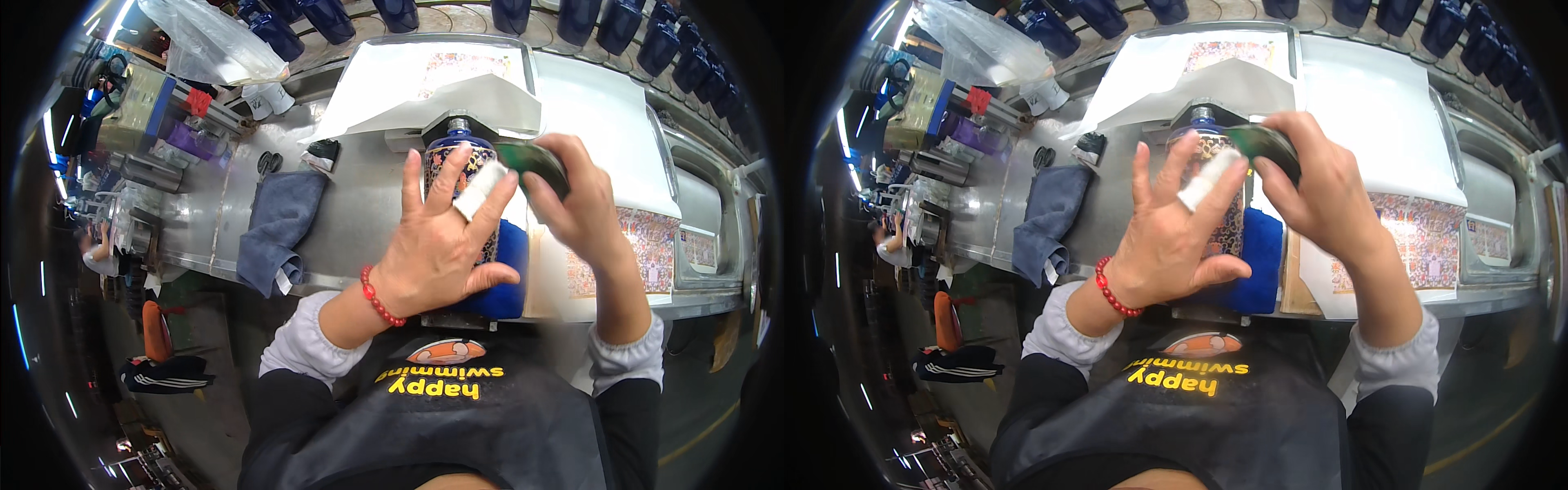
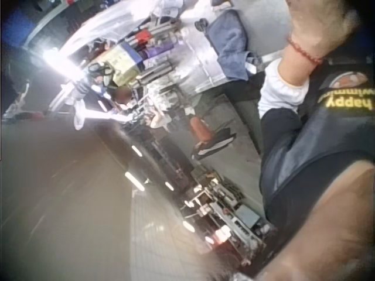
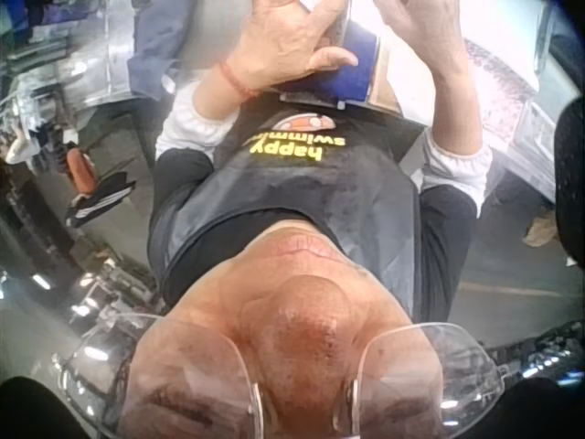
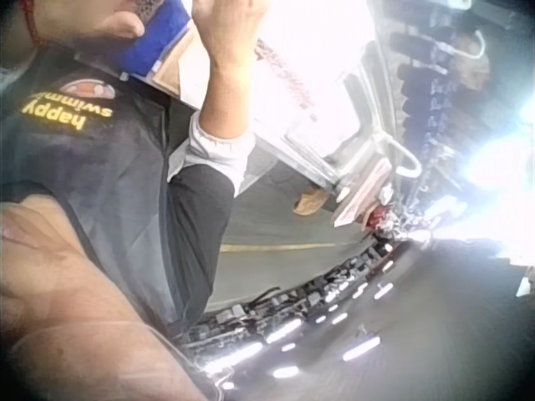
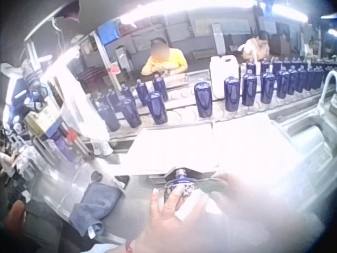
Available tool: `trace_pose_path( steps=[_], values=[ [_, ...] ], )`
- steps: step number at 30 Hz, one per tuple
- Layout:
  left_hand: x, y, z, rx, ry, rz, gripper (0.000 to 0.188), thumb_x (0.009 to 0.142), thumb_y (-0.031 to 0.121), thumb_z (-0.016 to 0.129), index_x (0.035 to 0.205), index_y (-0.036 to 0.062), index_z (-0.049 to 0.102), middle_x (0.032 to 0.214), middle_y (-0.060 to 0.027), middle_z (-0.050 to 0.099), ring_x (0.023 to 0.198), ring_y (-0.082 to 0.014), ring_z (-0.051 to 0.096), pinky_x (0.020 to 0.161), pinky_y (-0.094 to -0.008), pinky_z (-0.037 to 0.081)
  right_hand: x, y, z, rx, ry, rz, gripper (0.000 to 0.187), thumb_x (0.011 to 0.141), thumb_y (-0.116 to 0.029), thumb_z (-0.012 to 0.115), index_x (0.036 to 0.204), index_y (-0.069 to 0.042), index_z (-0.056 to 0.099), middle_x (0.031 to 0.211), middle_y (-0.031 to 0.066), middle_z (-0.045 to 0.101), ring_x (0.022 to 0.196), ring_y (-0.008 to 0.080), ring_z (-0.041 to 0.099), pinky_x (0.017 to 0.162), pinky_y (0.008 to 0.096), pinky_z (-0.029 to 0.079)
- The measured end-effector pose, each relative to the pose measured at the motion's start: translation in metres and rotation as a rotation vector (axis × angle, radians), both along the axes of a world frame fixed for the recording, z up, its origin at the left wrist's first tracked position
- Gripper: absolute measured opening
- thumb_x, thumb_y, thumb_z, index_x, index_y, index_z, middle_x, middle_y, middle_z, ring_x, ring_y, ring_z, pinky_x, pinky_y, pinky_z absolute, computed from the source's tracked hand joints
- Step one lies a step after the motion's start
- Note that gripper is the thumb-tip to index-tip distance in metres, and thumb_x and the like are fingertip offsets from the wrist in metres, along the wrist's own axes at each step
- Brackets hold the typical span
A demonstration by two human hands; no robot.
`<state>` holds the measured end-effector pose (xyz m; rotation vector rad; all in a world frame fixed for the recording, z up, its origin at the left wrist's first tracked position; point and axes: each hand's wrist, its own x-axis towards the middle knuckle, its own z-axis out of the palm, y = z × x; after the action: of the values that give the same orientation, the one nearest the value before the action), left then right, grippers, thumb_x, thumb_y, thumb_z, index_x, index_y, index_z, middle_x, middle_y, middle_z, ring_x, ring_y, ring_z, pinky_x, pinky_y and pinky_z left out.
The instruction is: The person applies decorative stickers to a blue bottle, smoothing them with a green tool and wiping the surface with a white cloth. They rotate the bottle to cover different sides and continue applying additional stickers.
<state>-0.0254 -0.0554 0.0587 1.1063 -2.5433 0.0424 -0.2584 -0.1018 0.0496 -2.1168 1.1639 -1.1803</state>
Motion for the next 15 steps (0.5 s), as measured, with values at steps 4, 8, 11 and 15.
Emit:
trace_pose_path(
  steps=[4,8,11,15],
  values=[
    [0.013,0.034,-0.016,-0.031,0.233,-0.013,0.084,0.096,0.068,0.052,0.149,0.0023,0.049,0.14,-0.0195,0.059,0.141,-0.0438,0.04,0.121,-0.0643,0.009,0.027,-0.027,0.028,-0.329,0.135,0.115,0.022,0.086,-0.001,0.072,0.107,-0.005,0.066,0.088,0.0098,0.063,0.078,0.0256,0.065,0.069,0.0363,0.052],
    [0.028,0.066,-0.046,0.008,0.396,0.16,0.094,0.088,0.061,0.07,0.152,-0.0026,0.041,0.147,-0.0258,0.048,0.141,-0.0456,0.037,0.12,-0.0649,0.014,0.032,-0.001,0.031,-0.602,0.328,0.412,0.029,0.076,-0.001,0.076,0.104,-0.009,0.071,0.089,0.0071,0.062,0.081,0.0256,0.062,0.076,0.0375,0.047],
    [0.027,0.072,-0.066,0.095,0.378,0.229,0.105,0.078,0.039,0.085,0.155,-0.0071,0.03,0.15,-0.0308,0.042,0.141,-0.0492,0.037,0.12,-0.0647,0.011,0.03,-0.001,0.033,-0.144,0.131,0.606,0.018,0.082,-0.007,0.073,0.099,-0.011,0.069,0.091,0.0075,0.064,0.082,0.0228,0.063,0.073,0.037,0.047],
    [0.029,0.063,-0.077,0.037,0.348,0.297,0.096,0.079,0.036,0.084,0.153,-0.0024,0.037,0.146,-0.0213,0.053,0.139,-0.04,0.044,0.12,-0.0627,0.012,0.036,-0.012,0.025,-0.397,0.207,0.057,0.023,0.077,-0.006,0.075,0.1,-0.008,0.07,0.084,0.0061,0.061,0.081,0.0241,0.063,0.072,0.0373,0.049]
  ],
)
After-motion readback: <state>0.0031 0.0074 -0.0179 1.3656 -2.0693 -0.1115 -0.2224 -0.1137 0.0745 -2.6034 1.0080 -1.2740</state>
